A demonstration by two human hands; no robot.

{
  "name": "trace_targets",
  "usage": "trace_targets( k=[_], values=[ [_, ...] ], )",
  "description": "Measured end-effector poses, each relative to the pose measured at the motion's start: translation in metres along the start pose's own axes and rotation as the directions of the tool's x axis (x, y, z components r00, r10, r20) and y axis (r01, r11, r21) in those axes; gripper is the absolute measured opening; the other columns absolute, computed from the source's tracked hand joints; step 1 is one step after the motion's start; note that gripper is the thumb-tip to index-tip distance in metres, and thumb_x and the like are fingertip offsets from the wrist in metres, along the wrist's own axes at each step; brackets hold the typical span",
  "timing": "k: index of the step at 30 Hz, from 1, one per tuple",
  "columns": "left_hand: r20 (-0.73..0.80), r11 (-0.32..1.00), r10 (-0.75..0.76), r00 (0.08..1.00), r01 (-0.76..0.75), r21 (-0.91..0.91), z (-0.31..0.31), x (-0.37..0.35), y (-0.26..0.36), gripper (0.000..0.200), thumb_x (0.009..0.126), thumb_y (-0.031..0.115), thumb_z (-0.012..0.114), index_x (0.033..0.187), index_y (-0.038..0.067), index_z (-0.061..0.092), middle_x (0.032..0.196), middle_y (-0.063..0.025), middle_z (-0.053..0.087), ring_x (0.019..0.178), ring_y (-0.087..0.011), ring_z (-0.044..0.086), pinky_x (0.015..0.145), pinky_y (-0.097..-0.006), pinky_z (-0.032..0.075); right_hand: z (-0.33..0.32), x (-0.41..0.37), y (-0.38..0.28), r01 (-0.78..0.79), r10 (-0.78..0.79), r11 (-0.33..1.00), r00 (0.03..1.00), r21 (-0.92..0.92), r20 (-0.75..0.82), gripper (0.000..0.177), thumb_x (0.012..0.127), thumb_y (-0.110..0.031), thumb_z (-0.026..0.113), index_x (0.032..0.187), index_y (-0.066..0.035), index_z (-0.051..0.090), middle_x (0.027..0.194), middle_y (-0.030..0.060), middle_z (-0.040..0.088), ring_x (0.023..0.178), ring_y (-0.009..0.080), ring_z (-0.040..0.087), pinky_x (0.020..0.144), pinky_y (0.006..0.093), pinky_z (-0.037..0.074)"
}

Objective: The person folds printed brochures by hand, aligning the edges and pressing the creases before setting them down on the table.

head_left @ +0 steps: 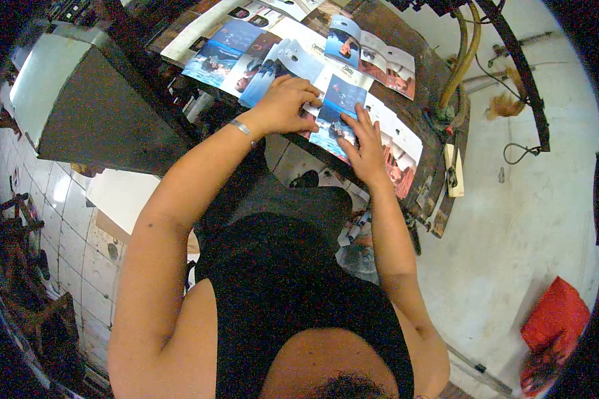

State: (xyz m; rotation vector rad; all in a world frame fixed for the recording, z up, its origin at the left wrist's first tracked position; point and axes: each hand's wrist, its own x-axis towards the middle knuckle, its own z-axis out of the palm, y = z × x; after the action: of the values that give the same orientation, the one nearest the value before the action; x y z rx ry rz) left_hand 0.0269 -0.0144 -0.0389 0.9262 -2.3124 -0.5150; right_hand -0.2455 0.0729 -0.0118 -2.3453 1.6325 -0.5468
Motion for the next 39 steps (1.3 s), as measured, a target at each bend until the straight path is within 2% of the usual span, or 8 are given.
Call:
trace_targets(
  k=[8, 9, 12, 13, 16, 25, 32, 39],
  values=[
    [0.004, 0.998, -0.064, 0.998, 0.064, -0.024, -0.008, 0.001, 0.009, 0.057, 0.071, 0.036, 0.091, 0.122, 0.017, 0.075, 0.132, -0.0055, 0.07, 0.13, -0.0296, 0.06, 0.12, -0.0503, 0.033, -0.001, 0.001, -0.002, -0.008, 0.009, 0.999, 1.0, -0.033, 0.019, 0.061, 0.095, -0.038, 0.073, 0.151, -0.02, 0.057, 0.172, 0.0205, 0.032, 0.16, 0.0433, 0.025, 0.128, 0.0662, 0.015],
    [0.059, 0.999, -0.047, 0.997, 0.048, -0.021, -0.011, 0.003, 0.01, 0.063, 0.072, 0.031, 0.091, 0.131, 0.023, 0.071, 0.141, -0.0079, 0.065, 0.137, -0.0317, 0.054, 0.12, -0.0532, 0.032, -0.002, 0.001, -0.004, -0.017, 0.018, 0.999, 1.0, -0.032, 0.018, 0.062, 0.094, -0.038, 0.073, 0.151, -0.02, 0.057, 0.171, 0.0205, 0.032, 0.16, 0.0439, 0.025, 0.128, 0.0663, 0.015],
    [-0.028, 0.984, 0.086, 0.996, -0.08, 0.156, -0.01, 0.0, 0.022, 0.062, 0.074, 0.031, 0.09, 0.133, 0.03, 0.072, 0.152, -0.0093, 0.057, 0.147, -0.0327, 0.046, 0.121, -0.0581, 0.03, -0.003, 0.001, -0.005, -0.002, 0.004, 0.992, 1.0, -0.122, 0.02, 0.06, 0.096, -0.04, 0.07, 0.152, -0.022, 0.056, 0.172, 0.0165, 0.034, 0.159, 0.0445, 0.026, 0.127, 0.0676, 0.015],
    [0.051, 0.978, 0.093, 0.994, -0.101, 0.183, -0.011, 0.003, 0.023, 0.057, 0.078, 0.032, 0.088, 0.133, 0.036, 0.073, 0.159, -0.0075, 0.051, 0.153, -0.0338, 0.038, 0.122, -0.0622, 0.028, -0.006, 0.002, -0.009, -0.024, 0.034, 0.983, 0.998, -0.182, 0.054, 0.06, 0.097, -0.041, 0.069, 0.152, -0.023, 0.055, 0.172, 0.0137, 0.034, 0.159, 0.0473, 0.024, 0.126, 0.0716, 0.014],
    [0.181, 0.957, 0.156, 0.971, -0.194, 0.216, -0.013, 0.008, 0.027, 0.05, 0.082, 0.031, 0.085, 0.131, 0.036, 0.074, 0.16, -0.0041, 0.05, 0.154, -0.0333, 0.037, 0.124, -0.0622, 0.027, -0.003, 0.0, -0.006, -0.012, 0.021, 0.979, 0.999, -0.202, 0.038, 0.062, 0.095, -0.043, 0.072, 0.151, -0.021, 0.057, 0.172, 0.0132, 0.034, 0.159, 0.0481, 0.021, 0.123, 0.0759, 0.015],
    [0.359, 0.933, 0.235, 0.903, -0.314, 0.178, -0.01, 0.018, 0.021, 0.039, 0.09, 0.023, 0.077, 0.129, 0.023, 0.071, 0.154, -0.001, 0.058, 0.149, -0.0267, 0.047, 0.117, -0.0616, 0.032, -0.023, -0.007, -0.007, -0.003, 0.065, 0.929, 0.986, -0.37, 0.155, 0.071, 0.096, -0.049, 0.068, 0.161, -0.046, 0.041, 0.178, 0.0131, 0.018, 0.161, 0.0508, 0.008, 0.121, 0.081, 0.006],
    [0.418, 0.955, 0.169, 0.892, -0.253, 0.155, -0.019, 0.024, 0.031, 0.038, 0.091, 0.022, 0.075, 0.129, 0.021, 0.07, 0.151, -0.0017, 0.06, 0.147, -0.0269, 0.049, 0.117, -0.0624, 0.031, -0.016, -0.017, -0.01, -0.094, 0.141, 0.909, 0.986, -0.405, 0.087, 0.076, 0.099, -0.045, 0.063, 0.167, -0.044, 0.029, 0.176, 0.026, 0.009, 0.16, 0.0553, 0.008, 0.119, 0.0813, 0.007],
    [0.459, 0.945, 0.161, 0.874, -0.271, 0.184, -0.023, 0.025, 0.044, 0.05, 0.093, 0.018, 0.072, 0.139, 0.04, 0.067, 0.155, -0.0055, 0.055, 0.147, -0.0302, 0.047, 0.117, -0.0634, 0.033, 0.003, -0.042, -0.036, -0.401, 0.362, 0.853, 0.916, -0.334, -0.176, 0.084, 0.102, -0.038, 0.062, 0.172, -0.028, 0.017, 0.172, 0.0355, 0.008, 0.157, 0.0597, 0.009, 0.116, 0.084, 0.007]
  ],
)
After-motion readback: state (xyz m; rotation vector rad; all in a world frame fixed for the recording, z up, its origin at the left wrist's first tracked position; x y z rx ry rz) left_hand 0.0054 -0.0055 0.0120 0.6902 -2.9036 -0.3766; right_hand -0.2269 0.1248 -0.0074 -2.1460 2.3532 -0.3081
